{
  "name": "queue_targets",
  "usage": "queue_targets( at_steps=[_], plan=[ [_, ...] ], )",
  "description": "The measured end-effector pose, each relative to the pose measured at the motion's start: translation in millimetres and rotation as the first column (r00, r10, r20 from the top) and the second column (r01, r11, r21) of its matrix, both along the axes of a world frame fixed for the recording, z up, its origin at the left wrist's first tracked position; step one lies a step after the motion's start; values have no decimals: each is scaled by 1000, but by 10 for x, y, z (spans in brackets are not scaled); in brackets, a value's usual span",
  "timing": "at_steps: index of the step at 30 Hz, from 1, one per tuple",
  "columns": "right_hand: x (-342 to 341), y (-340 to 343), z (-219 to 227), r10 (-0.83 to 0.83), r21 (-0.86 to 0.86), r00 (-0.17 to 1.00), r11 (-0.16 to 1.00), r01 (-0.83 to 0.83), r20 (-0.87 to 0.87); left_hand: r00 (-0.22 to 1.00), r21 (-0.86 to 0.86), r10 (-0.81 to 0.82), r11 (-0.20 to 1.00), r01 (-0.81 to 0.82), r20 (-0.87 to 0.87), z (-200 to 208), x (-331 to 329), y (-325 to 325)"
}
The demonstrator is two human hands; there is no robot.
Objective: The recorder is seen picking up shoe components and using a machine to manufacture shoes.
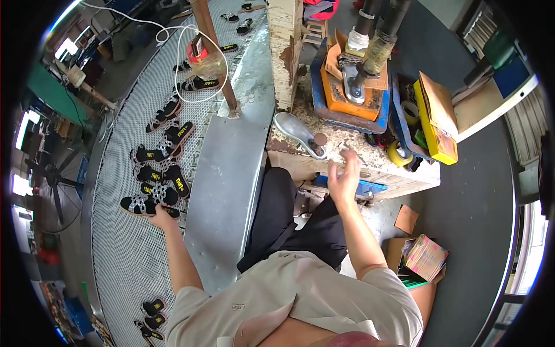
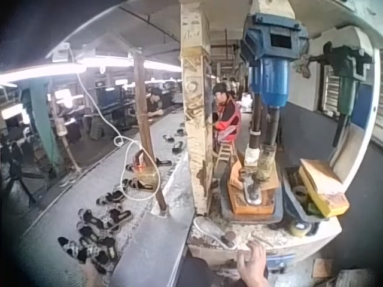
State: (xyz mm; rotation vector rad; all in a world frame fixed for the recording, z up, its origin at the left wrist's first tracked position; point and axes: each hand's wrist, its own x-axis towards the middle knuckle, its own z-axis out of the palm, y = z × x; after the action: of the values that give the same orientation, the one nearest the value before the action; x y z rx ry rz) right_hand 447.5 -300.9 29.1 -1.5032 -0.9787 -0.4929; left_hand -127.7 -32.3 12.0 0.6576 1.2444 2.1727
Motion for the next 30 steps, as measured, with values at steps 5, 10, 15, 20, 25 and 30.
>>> queue_targets(
  at_steps=[5, 10, 15, 20, 25, 30],
  plan=[
    [393, 36, 559, -216, 133, 966, 971, 197, 145, 909, -3, -339, 937, 350, 242, 91, 838, -248],
    [599, 148, 786, -319, 158, 938, 941, 298, 134, 788, 88, -570, 819, 567, 233, 91, 1535, -582],
    [736, 266, 993, -384, 124, 915, 921, 369, 125, 719, 21, -655, 742, 670, 232, 135, 2027, -935],
    [634, 565, 860, -449, -7, 878, 890, 457, 165, 626, 2, -763, 634, 773, 162, -56, 2118, -1127],
    [1061, 1039, 795, -628, -85, 768, 764, 640, 128, 416, 53, -891, 431, 901, 180, -68, 2762, -1230],
    [1214, 1189, 629, -500, -78, 865, 862, 501, 32, 300, 115, -929, 329, 937, 215, -34, 3282, -1363]
  ],
)
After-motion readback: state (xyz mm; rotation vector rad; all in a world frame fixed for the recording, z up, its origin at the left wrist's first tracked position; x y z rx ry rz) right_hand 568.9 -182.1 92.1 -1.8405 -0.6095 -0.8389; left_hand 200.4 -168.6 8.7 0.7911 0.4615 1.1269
